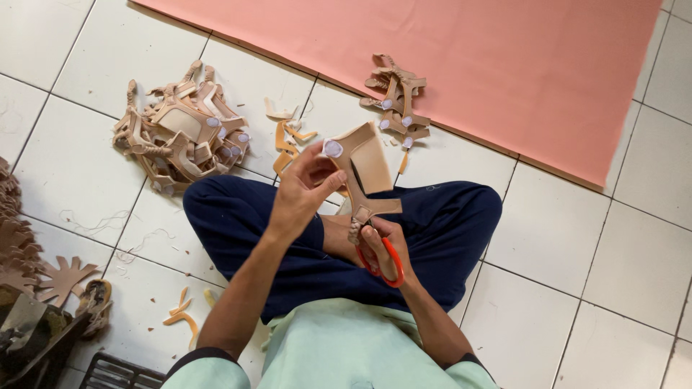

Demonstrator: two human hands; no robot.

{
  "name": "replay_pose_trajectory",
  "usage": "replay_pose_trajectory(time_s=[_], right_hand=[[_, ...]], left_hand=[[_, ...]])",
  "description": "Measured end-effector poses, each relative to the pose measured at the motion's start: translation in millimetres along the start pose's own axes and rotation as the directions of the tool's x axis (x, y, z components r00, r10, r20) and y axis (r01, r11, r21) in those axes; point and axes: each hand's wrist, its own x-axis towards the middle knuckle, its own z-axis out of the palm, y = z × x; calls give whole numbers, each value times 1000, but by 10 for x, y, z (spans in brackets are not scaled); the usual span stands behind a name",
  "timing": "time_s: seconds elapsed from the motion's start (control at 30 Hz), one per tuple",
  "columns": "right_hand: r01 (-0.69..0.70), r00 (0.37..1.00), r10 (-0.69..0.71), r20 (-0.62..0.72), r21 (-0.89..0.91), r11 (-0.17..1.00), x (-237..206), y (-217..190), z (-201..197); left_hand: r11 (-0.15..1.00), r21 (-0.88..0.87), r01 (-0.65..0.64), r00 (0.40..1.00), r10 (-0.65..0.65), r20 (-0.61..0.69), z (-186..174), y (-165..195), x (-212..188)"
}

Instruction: The person sits on the workshop floor with a pile of shoe upper components and uses red-handled scissors to trim excess material from the edges of each piece. They pick up one component at a time, cut off small scraps, drop the trimmings aside, and place the finished piece on a growing pile.

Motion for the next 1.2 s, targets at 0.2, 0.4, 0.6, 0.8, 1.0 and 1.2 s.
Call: replay_pose_trajectory(time_s=[0.2,0.4,0.6,0.8,1.0,1.2], right_hand=[[-22,1000,21,-14,-53,998,-63,46,-35],[-67,997,63,-49,-87,994,-30,34,-26],[156,987,-137,85,-304,940,35,-113,8],[142,989,-138,46,-104,984,180,-207,79],[131,991,-133,-27,-54,990,127,-71,36],[121,981,-122,-148,-15,993,125,193,13]], left_hand=[[993,102,56,998,-54,-17,-181,124,160],[997,74,37,998,-33,-56,-169,43,137],[999,-22,27,998,-28,-47,-173,-70,122],[965,-204,163,987,-161,25,46,-287,-64],[918,-345,195,978,-207,3,159,-406,-137],[817,-501,286,940,-341,-21,224,-500,-168]])
